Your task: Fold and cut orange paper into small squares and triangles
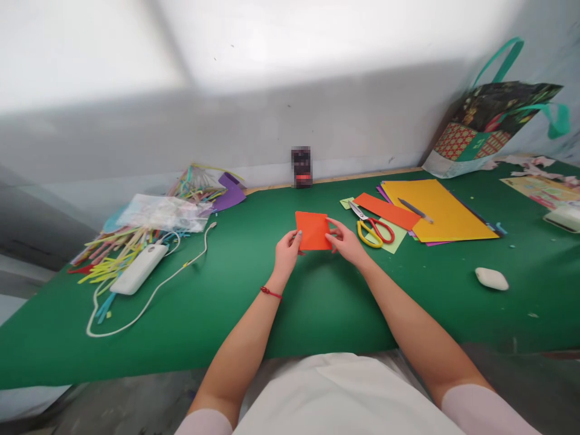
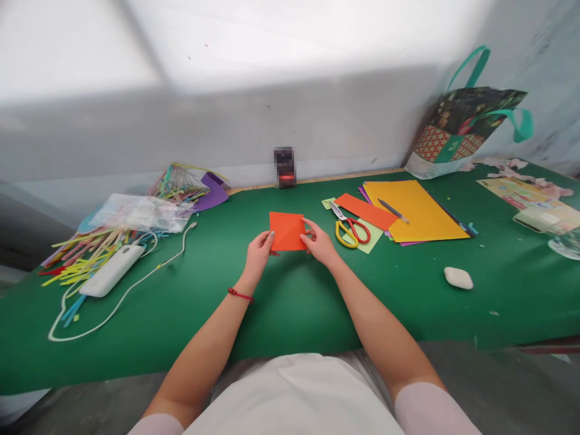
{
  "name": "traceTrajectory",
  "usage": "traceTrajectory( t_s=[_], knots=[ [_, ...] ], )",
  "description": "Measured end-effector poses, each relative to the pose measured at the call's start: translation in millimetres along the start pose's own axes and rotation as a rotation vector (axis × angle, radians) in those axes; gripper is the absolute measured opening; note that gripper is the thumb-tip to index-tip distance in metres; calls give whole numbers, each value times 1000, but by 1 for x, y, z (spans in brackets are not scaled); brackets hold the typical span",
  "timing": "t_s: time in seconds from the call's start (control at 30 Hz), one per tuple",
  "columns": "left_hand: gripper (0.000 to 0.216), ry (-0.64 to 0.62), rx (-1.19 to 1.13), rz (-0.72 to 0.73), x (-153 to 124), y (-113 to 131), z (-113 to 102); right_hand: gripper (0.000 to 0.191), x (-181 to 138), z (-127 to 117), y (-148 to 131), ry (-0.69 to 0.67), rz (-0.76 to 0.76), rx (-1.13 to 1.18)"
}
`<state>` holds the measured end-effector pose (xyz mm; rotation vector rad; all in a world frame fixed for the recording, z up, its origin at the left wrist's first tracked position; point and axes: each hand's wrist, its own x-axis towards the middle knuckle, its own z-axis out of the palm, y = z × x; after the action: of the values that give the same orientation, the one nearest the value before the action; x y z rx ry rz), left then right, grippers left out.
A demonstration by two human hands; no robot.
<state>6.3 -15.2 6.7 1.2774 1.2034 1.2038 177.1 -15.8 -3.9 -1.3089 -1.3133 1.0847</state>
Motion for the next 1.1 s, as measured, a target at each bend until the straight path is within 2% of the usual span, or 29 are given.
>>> traceTrajectory(
  t_s=[0.07, 0.33, 0.47, 0.57, 0.73, 0.9, 1.0, 1.1],
  knots=[
    [41, 4, -71, -12, 0, 1, 0, 63, 0, 3, 1, -36, 10, 22],
    [56, -8, -303, -39, -1, 2, 0, 98, -3, 12, 7, -263, -82, 104],
    [54, 1, -363, -83, 0, 2, 0, 104, -4, 16, 8, -248, -123, 17],
    [48, -13, -343, -82, 0, 2, 2, 100, -5, 18, 9, -184, -135, -61],
    [56, -46, -253, -87, -2, 2, 5, 84, -6, 21, 10, -123, -213, -114],
    [62, -27, -248, -53, -1, 1, 6, 96, -7, 23, 17, -184, -361, -181],
    [63, -47, -241, -42, 1, 0, 6, 93, -7, 24, 20, -143, -372, -193],
    [59, -49, -256, -32, 1, -3, 7, 79, -6, 26, 18, -93, -322, -123]
  ],
)
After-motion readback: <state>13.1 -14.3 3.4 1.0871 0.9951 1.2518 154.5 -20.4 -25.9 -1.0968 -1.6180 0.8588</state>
